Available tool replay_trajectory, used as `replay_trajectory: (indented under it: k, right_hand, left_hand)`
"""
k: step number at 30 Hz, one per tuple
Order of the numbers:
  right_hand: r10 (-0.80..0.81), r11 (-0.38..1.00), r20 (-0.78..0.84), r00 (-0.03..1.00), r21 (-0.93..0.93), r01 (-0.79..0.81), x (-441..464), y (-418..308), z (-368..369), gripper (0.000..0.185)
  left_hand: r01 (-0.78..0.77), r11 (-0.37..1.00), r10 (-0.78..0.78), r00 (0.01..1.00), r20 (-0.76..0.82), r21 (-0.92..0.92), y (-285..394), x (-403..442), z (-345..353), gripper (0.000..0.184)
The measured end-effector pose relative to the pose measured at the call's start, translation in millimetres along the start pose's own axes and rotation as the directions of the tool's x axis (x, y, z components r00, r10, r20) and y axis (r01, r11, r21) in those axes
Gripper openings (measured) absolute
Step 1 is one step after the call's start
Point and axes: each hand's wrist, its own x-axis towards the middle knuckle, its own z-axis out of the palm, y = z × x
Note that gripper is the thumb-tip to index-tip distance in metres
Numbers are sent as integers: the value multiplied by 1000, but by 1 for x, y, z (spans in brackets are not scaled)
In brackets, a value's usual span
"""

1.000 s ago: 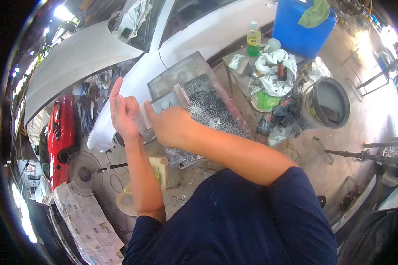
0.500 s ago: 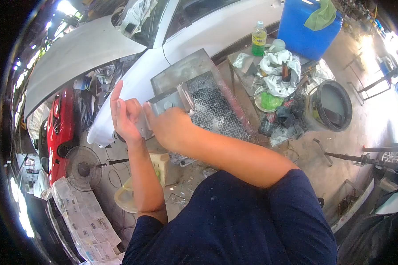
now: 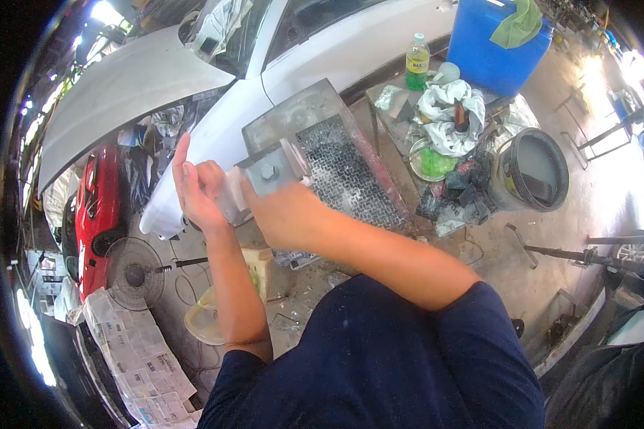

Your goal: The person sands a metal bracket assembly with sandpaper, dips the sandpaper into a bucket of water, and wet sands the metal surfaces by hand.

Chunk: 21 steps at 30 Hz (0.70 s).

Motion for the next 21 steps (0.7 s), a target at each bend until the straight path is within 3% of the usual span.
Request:
replay_trajectory:
  k: [4,7,13,16,19,21]
  right_hand:
    - [-21,1000,26,999,4,21,-9,-2,5,81]
    - [-68,998,-63,996,-1,68,-17,0,13,80]
    - [12,999,89,996,38,-16,-25,-1,4,79]
    - [4,993,-47,999,119,1,-36,15,23,70]
    - [49,954,-172,984,301,5,-51,46,36,60]
    - [283,721,-31,959,666,-191,-75,61,26,54]
  left_hand:
    - [19,1000,-19,1000,-24,1,1,4,1,46]
    - [22,999,-23,999,-27,-38,-1,4,1,45]
    - [26,999,-26,1000,-13,18,-2,11,2,48]
    - [51,998,-51,998,-34,-22,-5,19,6,43]
    - [73,997,-73,995,-69,1,-6,28,14,41]
    - [87,996,-86,992,-91,16,-8,34,19,40]
